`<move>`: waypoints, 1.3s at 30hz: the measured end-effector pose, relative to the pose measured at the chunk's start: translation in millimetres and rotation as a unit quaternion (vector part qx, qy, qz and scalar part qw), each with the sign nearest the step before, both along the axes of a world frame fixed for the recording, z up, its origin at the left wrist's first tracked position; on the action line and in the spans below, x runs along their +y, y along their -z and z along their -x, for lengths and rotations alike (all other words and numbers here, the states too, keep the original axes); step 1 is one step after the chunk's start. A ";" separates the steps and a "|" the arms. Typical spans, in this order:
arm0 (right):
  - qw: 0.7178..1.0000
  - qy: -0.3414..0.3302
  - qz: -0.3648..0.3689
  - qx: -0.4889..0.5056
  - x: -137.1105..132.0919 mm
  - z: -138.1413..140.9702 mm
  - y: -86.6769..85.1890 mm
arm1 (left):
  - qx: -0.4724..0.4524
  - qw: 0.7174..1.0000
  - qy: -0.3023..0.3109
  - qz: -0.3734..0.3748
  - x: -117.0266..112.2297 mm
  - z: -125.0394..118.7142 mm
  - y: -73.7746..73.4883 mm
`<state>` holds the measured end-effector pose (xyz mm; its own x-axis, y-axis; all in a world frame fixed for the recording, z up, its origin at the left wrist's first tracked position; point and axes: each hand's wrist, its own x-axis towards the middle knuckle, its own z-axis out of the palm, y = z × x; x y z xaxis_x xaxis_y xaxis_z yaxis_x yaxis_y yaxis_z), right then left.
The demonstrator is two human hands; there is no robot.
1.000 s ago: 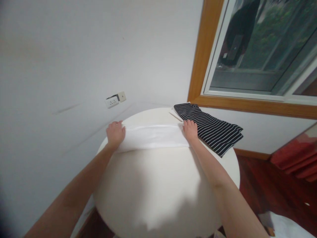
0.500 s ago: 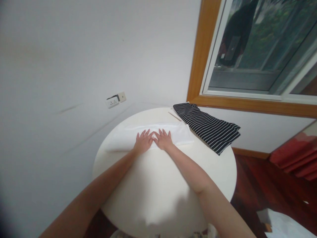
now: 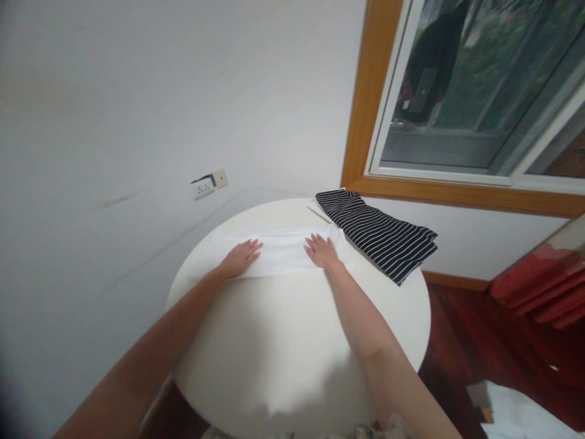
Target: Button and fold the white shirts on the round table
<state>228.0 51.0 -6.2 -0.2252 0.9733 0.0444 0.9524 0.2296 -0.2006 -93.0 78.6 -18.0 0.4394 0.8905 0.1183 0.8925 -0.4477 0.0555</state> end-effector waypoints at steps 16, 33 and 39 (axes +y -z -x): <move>0.984 0.170 -0.043 -0.006 6.6 -35.5 17.0 | -0.007 0.972 -0.228 -0.051 -0.1 68.8 6.1; 0.922 0.325 -0.209 0.025 -8.7 -33.6 8.5 | -0.081 0.878 -0.428 -0.199 -25.3 66.1 -9.1; 0.913 0.368 -0.172 0.047 -3.3 -36.7 6.6 | -0.105 0.878 -0.444 -0.145 -17.6 69.2 -8.2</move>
<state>264.7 47.7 -12.8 0.5049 0.7843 0.3605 0.8561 -0.4013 -0.3258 -162.2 61.0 -9.9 -0.4710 0.7902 0.3922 0.8808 0.3968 0.2583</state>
